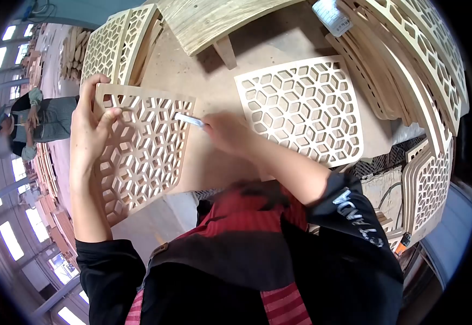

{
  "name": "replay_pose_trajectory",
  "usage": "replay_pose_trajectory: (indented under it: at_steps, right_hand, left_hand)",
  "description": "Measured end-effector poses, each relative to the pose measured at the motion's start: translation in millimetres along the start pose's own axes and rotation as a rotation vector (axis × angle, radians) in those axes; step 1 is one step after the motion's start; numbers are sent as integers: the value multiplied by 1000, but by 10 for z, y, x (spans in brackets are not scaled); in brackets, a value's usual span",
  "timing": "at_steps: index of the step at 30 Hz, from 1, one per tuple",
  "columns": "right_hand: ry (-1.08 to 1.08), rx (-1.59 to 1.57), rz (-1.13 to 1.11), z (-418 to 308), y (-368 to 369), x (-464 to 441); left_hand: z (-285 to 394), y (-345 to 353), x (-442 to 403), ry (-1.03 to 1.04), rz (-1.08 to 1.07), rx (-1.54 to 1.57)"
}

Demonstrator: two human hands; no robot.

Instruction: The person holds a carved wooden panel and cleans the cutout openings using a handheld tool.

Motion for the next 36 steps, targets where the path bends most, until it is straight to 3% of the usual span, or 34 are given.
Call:
replay_pose_trajectory:
  at_steps: [3, 9, 13, 16, 20, 21, 24, 26, 30, 31, 34, 36]
  right_hand:
    - [-106, -77, 119, -95, 271, -392]
    - [-241, -100, 36, 249, -89, -154]
    - [-318, -24, 131, 157, 81, -383]
    - [-75, -100, 14, -94, 294, -552]
    - [-198, 49, 32, 175, 29, -310]
    - [-203, -73, 12, 187, -107, -204]
    - [-168, 51, 46, 57, -53, -274]
    - [-132, -33, 71, -47, 273, -472]
    - [-99, -71, 15, -90, 252, -417]
    - [-106, 132, -13, -45, 153, -327]
    - [-126, -101, -15, 170, -167, -55]
    - [-172, -21, 83, 133, -54, -166]
  left_hand:
    - [-112, -39, 0, 13, -27, -29]
    - [-117, -30, -25, 11, -6, 38]
    - [-74, -44, -34, 25, -5, 1]
    - [-106, -58, -39, -38, -13, 32]
    - [-207, -49, -30, -4, -5, 59]
    - [-155, -46, -27, -49, -3, 104]
    - [-125, -47, -38, -13, -3, 23]
    - [-104, -56, -49, -38, -18, -11]
    - [-74, -58, -54, -49, -12, -50]
    - [-90, -63, -56, -46, -16, -35]
    - [-105, -63, -59, -50, -15, -8]
    - [-22, -37, -73, -53, -15, -18]
Point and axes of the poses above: each hand's wrist, its own x-axis away from the middle knuckle, its own y-axis out of the palm, z = x × y, the point moved 1 cm from there along -x, towards the middle knuckle, and after that the axes turned 14 degrees about y, right-handed, at the moved point
